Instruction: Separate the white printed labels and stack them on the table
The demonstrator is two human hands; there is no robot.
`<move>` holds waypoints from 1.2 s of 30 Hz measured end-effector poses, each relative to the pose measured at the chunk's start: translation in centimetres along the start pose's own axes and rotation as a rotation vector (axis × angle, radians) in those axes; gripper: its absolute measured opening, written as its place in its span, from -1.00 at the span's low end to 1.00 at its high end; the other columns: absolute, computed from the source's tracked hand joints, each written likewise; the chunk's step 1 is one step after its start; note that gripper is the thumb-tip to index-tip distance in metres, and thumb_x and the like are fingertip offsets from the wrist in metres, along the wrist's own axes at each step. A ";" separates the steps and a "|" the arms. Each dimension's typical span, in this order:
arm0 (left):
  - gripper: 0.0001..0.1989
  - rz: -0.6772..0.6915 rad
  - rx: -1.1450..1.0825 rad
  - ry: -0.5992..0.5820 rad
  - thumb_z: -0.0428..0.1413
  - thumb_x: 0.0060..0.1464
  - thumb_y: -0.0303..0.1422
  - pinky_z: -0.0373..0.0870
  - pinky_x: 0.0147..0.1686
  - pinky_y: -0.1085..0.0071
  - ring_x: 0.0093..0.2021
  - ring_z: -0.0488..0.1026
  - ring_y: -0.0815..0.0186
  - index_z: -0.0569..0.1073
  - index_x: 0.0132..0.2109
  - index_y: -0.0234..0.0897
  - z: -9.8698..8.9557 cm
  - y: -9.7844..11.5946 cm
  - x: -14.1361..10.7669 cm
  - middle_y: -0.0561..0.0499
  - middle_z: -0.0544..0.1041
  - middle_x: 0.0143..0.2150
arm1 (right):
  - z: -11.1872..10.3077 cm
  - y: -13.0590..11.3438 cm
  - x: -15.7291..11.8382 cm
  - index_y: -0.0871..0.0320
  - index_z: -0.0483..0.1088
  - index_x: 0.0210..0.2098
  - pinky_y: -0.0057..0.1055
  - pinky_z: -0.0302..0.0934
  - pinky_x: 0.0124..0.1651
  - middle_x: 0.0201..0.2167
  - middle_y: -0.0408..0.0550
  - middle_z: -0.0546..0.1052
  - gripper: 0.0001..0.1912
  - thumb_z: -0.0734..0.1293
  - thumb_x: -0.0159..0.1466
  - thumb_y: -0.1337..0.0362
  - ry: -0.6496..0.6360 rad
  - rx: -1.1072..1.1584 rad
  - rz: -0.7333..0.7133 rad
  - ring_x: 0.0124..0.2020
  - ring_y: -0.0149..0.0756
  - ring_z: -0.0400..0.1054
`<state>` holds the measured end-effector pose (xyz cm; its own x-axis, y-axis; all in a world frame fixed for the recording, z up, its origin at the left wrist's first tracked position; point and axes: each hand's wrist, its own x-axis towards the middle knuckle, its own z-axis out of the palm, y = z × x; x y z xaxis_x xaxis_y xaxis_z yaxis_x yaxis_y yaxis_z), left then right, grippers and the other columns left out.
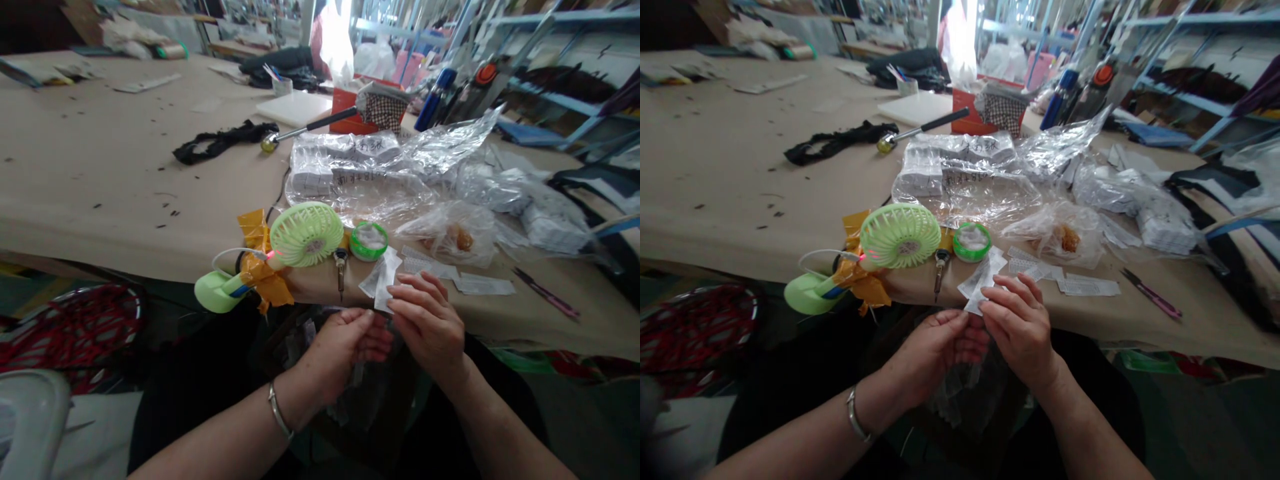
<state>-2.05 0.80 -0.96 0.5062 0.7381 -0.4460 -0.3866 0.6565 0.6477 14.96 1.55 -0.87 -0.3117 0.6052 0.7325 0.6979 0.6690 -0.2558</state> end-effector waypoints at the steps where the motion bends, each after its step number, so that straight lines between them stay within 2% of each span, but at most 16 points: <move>1: -0.71 -0.022 -0.103 -0.036 0.12 0.11 -0.18 0.41 -0.32 0.40 -0.40 0.47 0.35 0.51 -0.23 -0.36 0.3 0.0 0.1 -0.06 0.55 -0.38 | -0.3 -0.4 -0.3 0.07 0.46 -0.27 -0.03 0.15 0.16 -0.21 -0.07 0.60 -0.86 0.34 0.21 0.43 -0.014 0.023 -0.014 0.02 -0.16 0.40; 4: -0.67 -0.048 -0.285 -0.072 0.14 0.10 -0.16 0.40 -0.41 0.48 -0.45 0.44 0.42 0.51 -0.18 -0.38 1.1 0.0 0.4 -0.04 0.53 -0.35 | -1.1 -2.0 -1.4 0.06 0.47 -0.29 -0.05 0.20 0.13 -0.21 -0.09 0.59 -0.88 0.32 0.23 0.38 -0.088 0.057 -0.031 0.03 -0.17 0.38; 8: -0.84 -0.040 -0.270 -0.001 0.25 -0.02 -0.39 0.32 -0.53 0.61 -0.50 0.41 0.49 0.51 -0.31 -0.43 2.0 -0.2 0.8 0.00 0.50 -0.42 | -1.9 -2.6 -2.6 0.03 0.47 -0.22 -0.10 0.24 0.12 -0.22 -0.12 0.59 -0.81 0.28 0.26 0.41 -0.145 0.042 -0.025 0.01 -0.20 0.38; 10: -0.90 -0.064 -0.201 0.042 0.21 0.02 -0.44 0.39 -0.50 0.55 -0.51 0.44 0.45 0.50 -0.31 -0.42 2.2 -0.2 0.9 -0.01 0.51 -0.43 | -2.3 -1.7 -2.7 0.06 0.43 -0.07 -0.09 0.26 0.10 -0.16 -0.05 0.57 -0.74 0.29 0.25 0.39 -0.133 -0.019 0.008 0.05 -0.15 0.35; 13: -0.90 -0.109 -0.075 0.100 0.14 0.10 -0.42 0.45 -0.47 0.48 -0.50 0.49 0.38 0.48 -0.27 -0.40 2.3 -0.4 0.8 -0.06 0.55 -0.45 | -2.6 0.6 -2.2 0.17 0.35 0.07 -0.04 0.24 0.11 -0.07 0.10 0.51 -0.62 0.31 0.25 0.32 -0.135 -0.229 0.126 0.09 -0.04 0.28; 17: -0.91 -0.116 0.015 0.163 0.13 0.11 -0.42 0.44 -0.49 0.50 -0.51 0.50 0.38 0.46 -0.25 -0.39 2.4 -0.5 0.8 -0.06 0.55 -0.46 | -2.5 2.9 -1.8 0.17 0.44 -0.04 -0.06 0.21 0.09 -0.08 0.07 0.54 -0.73 0.29 0.27 0.29 -0.204 -0.381 0.170 0.01 -0.06 0.33; 20: -0.90 -0.137 0.043 0.189 0.10 0.13 -0.44 0.45 -0.49 0.49 -0.51 0.50 0.37 0.46 -0.24 -0.40 2.6 -0.4 0.9 -0.08 0.56 -0.44 | -2.5 3.1 -2.0 0.11 0.49 -0.17 -0.13 0.24 0.05 -0.17 -0.02 0.58 -0.83 0.30 0.27 0.34 -0.132 -0.296 0.153 -0.06 -0.15 0.39; 24: -0.88 -0.173 -0.023 0.167 0.07 0.13 -0.47 0.45 -0.45 0.46 -0.49 0.49 0.37 0.48 -0.25 -0.43 3.1 -0.3 1.0 -0.11 0.56 -0.41 | -2.9 1.4 -2.7 0.08 0.48 -0.22 -0.12 0.27 0.02 -0.24 -0.05 0.60 -0.83 0.30 0.24 0.42 -0.049 -0.110 0.099 -0.08 -0.19 0.43; 27: -0.90 -0.124 -0.130 0.082 0.09 0.07 -0.51 0.38 -0.49 0.52 -0.52 0.44 0.42 0.50 -0.30 -0.45 3.3 -0.6 1.2 -0.07 0.53 -0.44 | -3.0 -1.0 -3.4 0.07 0.47 -0.20 -0.09 0.27 0.07 -0.22 -0.06 0.60 -0.81 0.31 0.23 0.43 -0.105 0.014 0.039 -0.04 -0.20 0.42; 30: -0.97 -0.072 -0.217 0.074 0.19 -0.05 -0.52 0.28 -0.53 0.57 -0.53 0.40 0.46 0.50 -0.40 -0.44 3.2 -1.1 1.3 -0.02 0.50 -0.49 | -2.7 -2.8 -4.0 0.07 0.47 -0.20 -0.14 0.26 0.09 -0.23 -0.09 0.60 -0.79 0.28 0.25 0.44 -0.172 0.050 0.021 -0.03 -0.24 0.43; 36: -0.84 -0.049 -0.223 0.073 0.29 -0.14 -0.39 0.28 -0.49 0.56 -0.48 0.40 0.45 0.51 -0.43 -0.43 3.0 -1.7 1.0 0.00 0.51 -0.48 | -2.1 -3.4 -4.6 0.08 0.48 -0.23 -0.17 0.28 0.08 -0.26 -0.08 0.61 -0.79 0.25 0.27 0.44 -0.167 0.053 0.037 -0.06 -0.25 0.45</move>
<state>1.46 -0.02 -0.61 0.4748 0.7087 -0.5219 -0.5277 0.7038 0.4756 15.40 -4.45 -2.03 -0.3925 0.6899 0.6082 0.6771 0.6643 -0.3166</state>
